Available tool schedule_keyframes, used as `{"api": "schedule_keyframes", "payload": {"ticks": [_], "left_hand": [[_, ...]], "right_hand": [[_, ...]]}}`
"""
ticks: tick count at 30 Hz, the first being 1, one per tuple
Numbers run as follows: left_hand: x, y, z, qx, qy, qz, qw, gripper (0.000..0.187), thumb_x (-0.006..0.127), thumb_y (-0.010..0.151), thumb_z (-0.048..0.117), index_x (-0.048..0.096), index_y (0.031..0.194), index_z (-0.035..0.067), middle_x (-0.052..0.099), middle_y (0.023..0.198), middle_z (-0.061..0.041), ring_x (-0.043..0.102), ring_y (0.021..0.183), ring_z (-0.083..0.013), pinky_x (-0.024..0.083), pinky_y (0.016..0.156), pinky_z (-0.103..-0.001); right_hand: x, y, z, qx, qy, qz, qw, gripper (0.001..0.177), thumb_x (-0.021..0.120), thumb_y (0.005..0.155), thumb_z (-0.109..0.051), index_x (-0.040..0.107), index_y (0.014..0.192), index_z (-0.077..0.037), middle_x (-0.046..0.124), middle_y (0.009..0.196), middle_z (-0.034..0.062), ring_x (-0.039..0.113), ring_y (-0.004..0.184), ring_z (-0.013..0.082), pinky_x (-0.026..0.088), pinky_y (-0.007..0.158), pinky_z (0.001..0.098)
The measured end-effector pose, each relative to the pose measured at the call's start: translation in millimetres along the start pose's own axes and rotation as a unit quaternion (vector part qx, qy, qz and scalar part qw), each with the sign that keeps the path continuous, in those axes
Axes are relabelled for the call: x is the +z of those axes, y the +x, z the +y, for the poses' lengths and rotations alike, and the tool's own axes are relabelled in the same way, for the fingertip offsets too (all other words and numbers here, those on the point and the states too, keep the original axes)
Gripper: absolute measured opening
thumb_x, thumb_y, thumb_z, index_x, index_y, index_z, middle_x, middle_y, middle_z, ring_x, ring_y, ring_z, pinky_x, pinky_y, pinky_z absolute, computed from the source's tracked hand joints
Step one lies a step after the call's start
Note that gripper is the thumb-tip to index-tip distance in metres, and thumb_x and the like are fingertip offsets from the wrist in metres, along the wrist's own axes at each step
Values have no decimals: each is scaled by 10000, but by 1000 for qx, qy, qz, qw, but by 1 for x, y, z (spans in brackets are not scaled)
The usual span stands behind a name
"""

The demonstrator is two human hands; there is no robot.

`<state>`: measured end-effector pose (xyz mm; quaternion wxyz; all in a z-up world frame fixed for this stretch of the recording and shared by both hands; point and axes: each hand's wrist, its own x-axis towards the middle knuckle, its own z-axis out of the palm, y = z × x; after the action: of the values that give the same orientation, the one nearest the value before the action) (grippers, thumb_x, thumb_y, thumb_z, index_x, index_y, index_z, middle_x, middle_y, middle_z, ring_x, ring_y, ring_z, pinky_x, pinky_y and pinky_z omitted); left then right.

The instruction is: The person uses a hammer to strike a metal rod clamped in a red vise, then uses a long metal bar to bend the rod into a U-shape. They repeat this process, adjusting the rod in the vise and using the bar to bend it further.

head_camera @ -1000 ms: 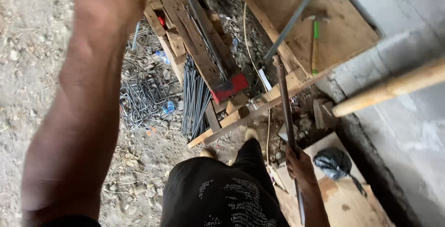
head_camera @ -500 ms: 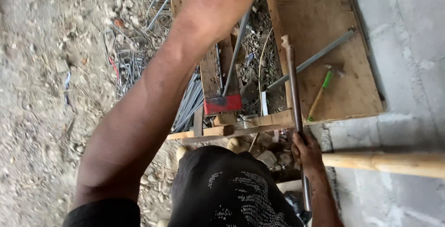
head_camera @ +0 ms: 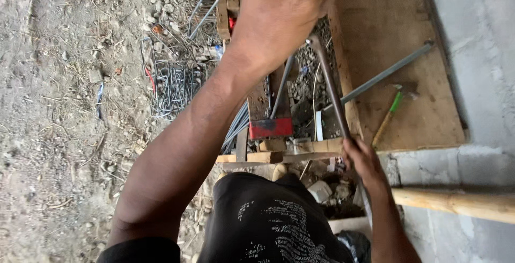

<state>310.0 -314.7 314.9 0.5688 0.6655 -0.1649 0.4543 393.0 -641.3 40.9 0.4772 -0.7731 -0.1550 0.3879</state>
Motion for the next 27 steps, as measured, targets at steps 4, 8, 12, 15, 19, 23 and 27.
{"api": "schedule_keyframes", "payload": {"ticks": [4,8,12,15,19,23,27], "left_hand": [[-3,-4,7,70,412,-47,907,295,357,914,-102,259,788,147,210,749,19,183,652,-124,207,569,-267],[7,10,58,-17,66,32,997,490,358,1057,342,323,656,62,308,544,-63,306,448,-144,279,508,-274],[9,14,49,31,64,39,997,432,381,1078,259,432,697,61,356,532,-52,334,403,-156,294,434,-283],[17,13,53,-10,78,47,996,291,368,1123,243,571,986,84,397,571,-34,393,434,-139,390,460,-274],[26,14,64,-117,95,113,982,322,421,1081,347,584,1032,74,430,624,-35,390,477,-116,344,508,-236],[26,16,62,-98,99,110,984,335,408,1096,356,573,1048,68,444,627,-27,433,482,-120,393,521,-232],[20,14,50,-76,68,113,988,267,408,1118,325,536,1073,95,436,706,-14,330,483,-96,341,460,-257]], "right_hand": [[-1,43,-35,-21,-21,-30,999,317,460,1076,-334,604,975,-71,484,610,-31,393,418,61,344,336,203],[-18,113,-28,-5,-21,-92,995,365,455,1076,-384,590,896,-96,390,611,-60,327,458,57,281,349,210],[-27,165,-48,-57,-25,-144,988,327,479,1077,-294,584,860,-72,387,556,-54,314,361,54,295,282,208],[-33,193,-62,-67,-90,-128,985,355,507,1081,-332,622,881,-62,479,532,-32,390,335,66,347,266,204],[-43,214,-78,-41,-102,-184,977,374,500,1086,-359,608,877,-69,472,537,-42,378,341,61,342,281,190],[-61,234,-98,21,-83,-249,965,404,445,1131,-310,601,867,-47,460,554,-29,351,334,67,315,253,181],[-84,272,-103,5,-142,-250,958,456,482,1096,-408,594,850,-41,446,479,-33,327,290,83,289,236,218]]}}
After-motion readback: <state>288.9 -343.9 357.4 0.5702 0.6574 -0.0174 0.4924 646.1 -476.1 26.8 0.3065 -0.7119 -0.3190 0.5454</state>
